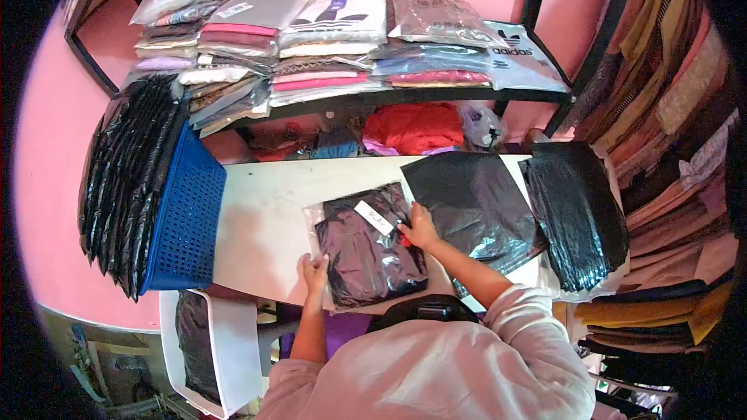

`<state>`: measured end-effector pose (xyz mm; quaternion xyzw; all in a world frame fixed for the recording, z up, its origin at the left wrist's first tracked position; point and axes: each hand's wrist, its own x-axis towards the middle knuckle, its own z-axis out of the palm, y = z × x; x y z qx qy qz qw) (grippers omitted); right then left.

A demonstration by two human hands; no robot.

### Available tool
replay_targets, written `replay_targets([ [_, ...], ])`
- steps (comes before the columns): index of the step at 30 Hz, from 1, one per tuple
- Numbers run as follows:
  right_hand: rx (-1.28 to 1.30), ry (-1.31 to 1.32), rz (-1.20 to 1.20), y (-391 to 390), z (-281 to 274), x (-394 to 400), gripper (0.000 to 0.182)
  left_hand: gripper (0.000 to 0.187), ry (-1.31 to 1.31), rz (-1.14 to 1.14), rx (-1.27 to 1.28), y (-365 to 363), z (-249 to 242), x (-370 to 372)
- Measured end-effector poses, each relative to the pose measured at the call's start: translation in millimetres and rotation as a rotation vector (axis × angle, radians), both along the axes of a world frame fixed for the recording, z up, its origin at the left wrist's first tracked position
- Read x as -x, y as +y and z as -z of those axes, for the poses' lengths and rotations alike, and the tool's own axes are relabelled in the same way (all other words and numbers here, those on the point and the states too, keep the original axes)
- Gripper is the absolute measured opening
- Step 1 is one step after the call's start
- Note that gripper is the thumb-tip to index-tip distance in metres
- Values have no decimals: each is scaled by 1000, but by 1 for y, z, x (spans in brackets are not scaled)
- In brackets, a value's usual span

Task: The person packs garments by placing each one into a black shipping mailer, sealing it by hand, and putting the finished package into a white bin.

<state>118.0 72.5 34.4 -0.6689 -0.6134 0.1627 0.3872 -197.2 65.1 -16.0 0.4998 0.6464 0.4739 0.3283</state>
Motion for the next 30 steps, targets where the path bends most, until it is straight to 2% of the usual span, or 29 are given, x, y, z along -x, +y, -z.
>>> replay_targets([
  [1,-4,-2,-2,4,-6,8,71,65,42,41,54,3,-2,1],
  [3,158,140,174,11,-14,20,78,55,-29,67,49,8,-3,-2],
  [4,154,230,219,16,-15,26,68,55,-33,64,49,14,-5,0],
  [5,155,225,217,19,-17,25,68,48,-81,176,111,19,-7,2],
  [6,405,452,193,20,-37,23,61,41,-131,288,174,23,-9,3],
  [7,656,677,167,20,-51,23,55,41,-136,287,178,25,-11,2],
  [8,407,504,238,20,-30,28,37,24,-147,319,241,26,-11,0],
  [9,412,500,242,19,-24,33,37,11,-157,353,303,26,-13,-4],
  [11,217,547,260,18,-14,38,32,13,-120,377,242,29,-21,-11],
  [12,163,304,242,17,-11,39,38,15,25,404,256,28,-39,-16],
  [13,163,301,250,16,-14,45,38,17,171,431,267,28,-59,-22],
  [14,169,212,240,13,-25,54,43,28,242,476,337,29,-82,-28],
  [15,176,123,229,8,-41,64,49,28,240,486,337,32,-92,-34],
  [16,315,121,165,2,-68,74,60,33,-61,459,480,35,-99,-39],
  [17,266,21,142,-4,-76,85,74,39,-362,424,618,38,-104,-45],
  [18,366,-18,37,-10,-93,93,84,49,-367,401,694,43,-108,-51],
  [19,465,-55,-68,-13,-105,100,95,49,-363,413,695,47,-107,-53],
  [20,465,-53,-57,-15,-101,107,95,52,-311,506,650,50,-104,-56],
  [22,468,-269,-56,-22,-86,122,111,61,-194,661,629,53,-104,-58],
  [23,474,-268,-52,-21,-80,127,111,61,-195,666,636,54,-105,-58],
  [25,552,-397,27,-19,-78,138,112,66,-9,639,641,53,-107,-59],
  [26,512,-489,59,-19,-78,141,101,68,99,675,636,52,-108,-57],
  [27,518,-490,61,-16,-73,139,101,68,97,679,641,50,-108,-54],
  [29,443,-329,50,-10,-60,130,89,69,-176,736,505,42,-108,-51],
  [30,298,-363,89,-13,-59,127,76,60,-152,739,440,37,-118,-51],
])
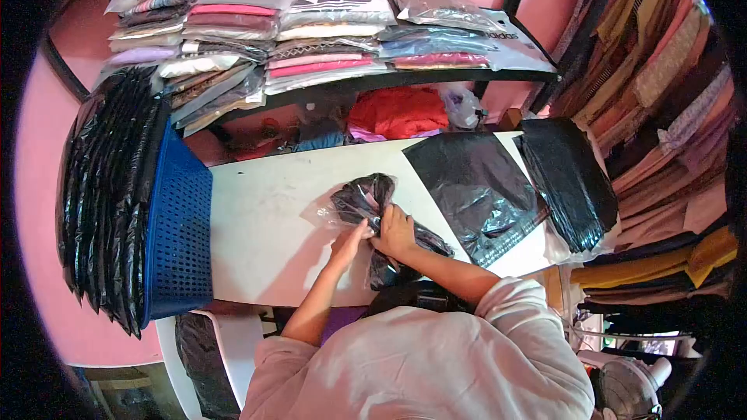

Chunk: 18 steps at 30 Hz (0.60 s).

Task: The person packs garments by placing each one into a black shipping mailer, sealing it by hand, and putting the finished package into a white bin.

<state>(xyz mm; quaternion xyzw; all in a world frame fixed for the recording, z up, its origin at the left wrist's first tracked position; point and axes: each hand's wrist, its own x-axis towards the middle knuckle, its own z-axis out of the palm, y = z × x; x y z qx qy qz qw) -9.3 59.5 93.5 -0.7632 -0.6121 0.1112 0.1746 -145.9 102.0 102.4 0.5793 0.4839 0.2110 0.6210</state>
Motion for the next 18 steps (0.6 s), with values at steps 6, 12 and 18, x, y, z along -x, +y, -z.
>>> replay_targets([
  [6,-140,302,-24,8,-1,-53,36,34,-209,-402,-324,-22,15,3],
  [12,-290,555,56,-23,-55,-136,29,29,-208,-653,-424,-47,17,-38],
  [18,-602,657,162,-112,-105,-284,23,15,-140,-249,-588,-90,39,-133],
])
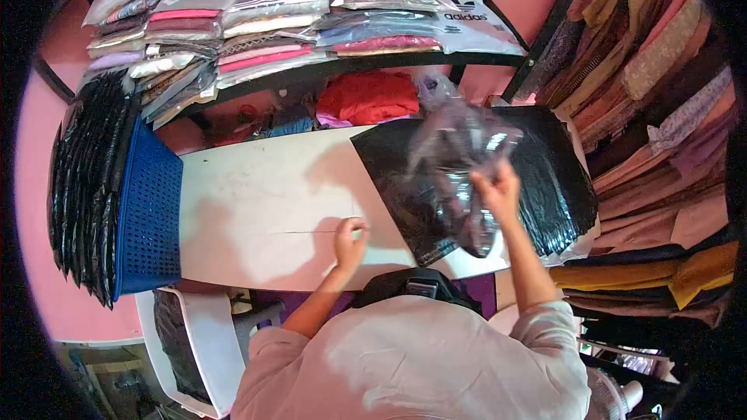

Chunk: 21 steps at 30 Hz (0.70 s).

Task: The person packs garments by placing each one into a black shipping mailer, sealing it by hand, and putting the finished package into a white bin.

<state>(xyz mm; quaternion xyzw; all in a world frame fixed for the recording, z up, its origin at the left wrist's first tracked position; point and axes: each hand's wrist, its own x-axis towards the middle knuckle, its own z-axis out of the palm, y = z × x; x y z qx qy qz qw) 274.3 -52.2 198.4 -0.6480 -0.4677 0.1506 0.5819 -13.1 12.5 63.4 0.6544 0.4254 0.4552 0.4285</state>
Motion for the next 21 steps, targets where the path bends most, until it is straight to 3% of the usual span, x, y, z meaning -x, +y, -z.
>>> replay_targets([
  [2,-24,99,31,-36,-15,-39,20,27,317,203,-212,-17,-16,-35],
  [4,-46,145,61,-66,-20,-64,23,39,400,396,-171,-33,-12,-69],
  [7,-5,126,79,-104,-14,-87,30,51,535,475,-261,-50,-5,-101],
  [11,158,67,68,-139,5,-100,25,43,733,377,-305,-58,14,-120],
  [16,229,229,0,-155,28,-97,23,17,666,118,-347,-61,24,-137],
  [21,314,149,-123,-161,33,-101,21,14,566,-34,-380,-55,7,-146],
])
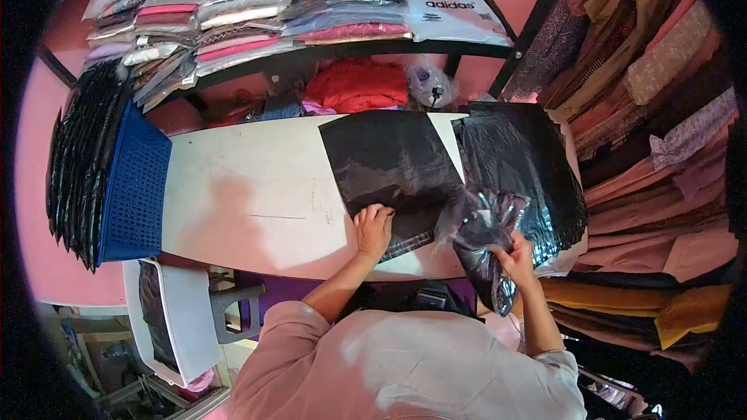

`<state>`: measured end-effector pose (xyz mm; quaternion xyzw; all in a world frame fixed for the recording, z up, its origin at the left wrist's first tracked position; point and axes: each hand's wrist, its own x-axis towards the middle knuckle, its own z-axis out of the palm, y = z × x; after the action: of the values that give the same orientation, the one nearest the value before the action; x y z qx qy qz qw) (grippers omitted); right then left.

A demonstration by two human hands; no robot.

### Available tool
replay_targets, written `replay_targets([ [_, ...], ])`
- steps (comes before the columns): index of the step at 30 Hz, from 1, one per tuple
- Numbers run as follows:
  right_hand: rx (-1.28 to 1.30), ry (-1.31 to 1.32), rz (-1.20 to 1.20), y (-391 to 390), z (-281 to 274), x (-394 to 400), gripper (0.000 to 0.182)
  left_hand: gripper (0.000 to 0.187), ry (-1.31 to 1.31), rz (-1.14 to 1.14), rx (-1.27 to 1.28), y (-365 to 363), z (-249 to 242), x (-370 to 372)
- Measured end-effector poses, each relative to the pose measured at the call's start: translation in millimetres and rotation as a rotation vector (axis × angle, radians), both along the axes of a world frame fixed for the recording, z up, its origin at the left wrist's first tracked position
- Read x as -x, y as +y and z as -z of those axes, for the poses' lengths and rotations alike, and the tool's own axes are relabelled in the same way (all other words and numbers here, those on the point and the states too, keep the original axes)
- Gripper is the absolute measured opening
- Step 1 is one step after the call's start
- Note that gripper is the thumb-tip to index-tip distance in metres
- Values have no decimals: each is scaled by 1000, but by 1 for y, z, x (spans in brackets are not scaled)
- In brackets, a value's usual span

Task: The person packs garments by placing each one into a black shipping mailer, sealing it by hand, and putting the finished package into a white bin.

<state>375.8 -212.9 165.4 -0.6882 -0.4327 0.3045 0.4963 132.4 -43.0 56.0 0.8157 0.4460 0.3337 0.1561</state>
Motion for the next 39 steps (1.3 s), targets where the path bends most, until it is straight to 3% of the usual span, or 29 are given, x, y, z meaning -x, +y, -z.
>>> replay_targets([
  [4,156,-294,-324,11,-9,5,27,15,18,13,-112,21,-24,-1],
  [7,265,-443,-508,27,-7,15,21,16,-30,65,-211,41,-32,-2],
  [10,145,-477,-645,44,2,27,23,15,-119,77,-79,45,-48,-2],
  [14,220,-488,-611,55,17,36,25,17,-106,194,-58,48,-48,6],
  [20,196,-504,-316,57,20,35,24,15,-3,253,-50,45,-48,23],
  [22,228,-518,-343,59,12,34,24,14,-70,247,-19,47,-58,17],
  [26,246,-496,-616,66,3,39,26,11,-169,289,47,60,-77,1],
  [28,49,-528,-788,74,11,46,23,12,-191,322,22,60,-86,-4],
  [32,82,-461,-889,83,17,57,23,14,-162,436,4,58,-93,-9],
  [39,158,-466,-707,85,35,49,27,21,-164,455,-74,53,-93,12],
])
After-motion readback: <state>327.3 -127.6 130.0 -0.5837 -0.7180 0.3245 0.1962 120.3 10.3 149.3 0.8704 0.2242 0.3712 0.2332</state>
